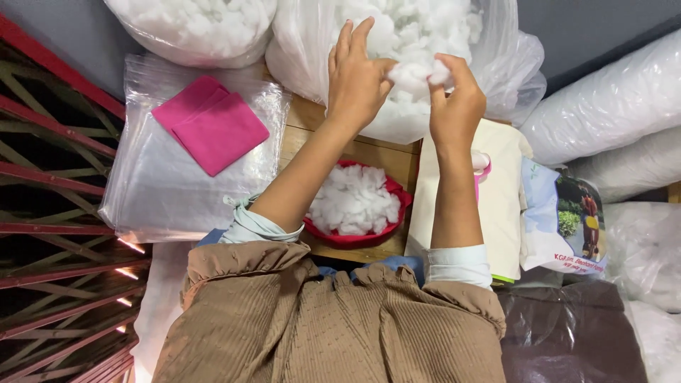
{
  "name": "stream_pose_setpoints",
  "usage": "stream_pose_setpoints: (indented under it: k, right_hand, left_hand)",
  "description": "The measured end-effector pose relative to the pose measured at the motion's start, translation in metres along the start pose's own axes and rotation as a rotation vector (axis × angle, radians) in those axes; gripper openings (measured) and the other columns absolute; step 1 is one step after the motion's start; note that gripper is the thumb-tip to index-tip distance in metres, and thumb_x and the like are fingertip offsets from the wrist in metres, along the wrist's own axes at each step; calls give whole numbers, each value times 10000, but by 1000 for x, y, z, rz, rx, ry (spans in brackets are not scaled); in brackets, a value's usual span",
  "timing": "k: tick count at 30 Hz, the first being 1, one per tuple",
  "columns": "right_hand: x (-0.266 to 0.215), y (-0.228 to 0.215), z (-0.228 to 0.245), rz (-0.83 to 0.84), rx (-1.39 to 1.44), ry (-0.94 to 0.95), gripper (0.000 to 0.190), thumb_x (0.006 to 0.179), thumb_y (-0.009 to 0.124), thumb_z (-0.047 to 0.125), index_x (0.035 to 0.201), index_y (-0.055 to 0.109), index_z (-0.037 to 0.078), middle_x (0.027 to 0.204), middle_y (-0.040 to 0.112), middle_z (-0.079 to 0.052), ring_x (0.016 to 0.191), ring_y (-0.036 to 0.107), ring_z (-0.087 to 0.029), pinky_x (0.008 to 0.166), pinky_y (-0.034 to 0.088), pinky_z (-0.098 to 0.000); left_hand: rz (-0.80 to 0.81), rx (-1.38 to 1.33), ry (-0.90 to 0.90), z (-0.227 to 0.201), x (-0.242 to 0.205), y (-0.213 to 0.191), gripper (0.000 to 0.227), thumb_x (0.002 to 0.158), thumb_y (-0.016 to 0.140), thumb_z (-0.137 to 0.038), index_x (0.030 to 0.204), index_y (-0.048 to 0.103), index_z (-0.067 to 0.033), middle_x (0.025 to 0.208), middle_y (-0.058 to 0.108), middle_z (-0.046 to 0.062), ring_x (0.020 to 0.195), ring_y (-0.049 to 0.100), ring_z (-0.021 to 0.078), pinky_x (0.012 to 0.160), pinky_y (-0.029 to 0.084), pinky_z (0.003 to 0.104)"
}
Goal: Stuffing a red fabric case with white fiberfill material by hand.
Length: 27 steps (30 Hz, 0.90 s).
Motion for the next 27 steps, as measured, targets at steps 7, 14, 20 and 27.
stream_pose_setpoints:
  k: [7, 14, 20, 27]
  right_hand:
    - [-33, -42, 45, 41, 115, 97, 280, 943, 627, 63, 1210, 681, 129, 1100, 682, 44, 795, 548, -109, 685, 473, -248]
    - [-138, 39, 16, 591, -89, 257, 543, 873, 692, 91, 1397, 572, 173, 1196, 707, -228, 1034, 682, -481, 845, 568, -582]
    - [-189, 96, -10, 899, -159, 244, 786, 838, 765, 153, 1541, 425, 240, 1418, 577, -217, 1302, 563, -429, 1052, 483, -554]
    - [-195, 85, -35, 785, -122, 228, 391, 888, 755, 194, 1272, 688, 226, 1177, 676, -114, 1083, 686, -369, 882, 579, -485]
  left_hand:
    - [29, -299, 49, -26, -42, -49, 227, 800, 740, -39, 925, 832, -205, 1520, 388, 149, 1422, 384, 358, 1074, 456, 472]
    - [591, -136, -130, 51, -165, 34, 259, 851, 686, -288, 1054, 761, -146, 1206, 643, 118, 1122, 667, 391, 909, 555, 539]
    - [827, -4, -258, 100, -215, 74, 729, 776, 812, -259, 1427, 524, -105, 1245, 582, 259, 1106, 667, 484, 889, 566, 585]
    - [778, -212, -250, 77, -199, 59, 574, 868, 743, -225, 1399, 580, -80, 1335, 540, 272, 1231, 597, 493, 1004, 512, 578]
Point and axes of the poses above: each hand's wrist, its own x-axis towards the middle knuckle, its own y-axis out of the palm, z = x × y, the point moved 8 cm from there along x, towards the middle knuckle
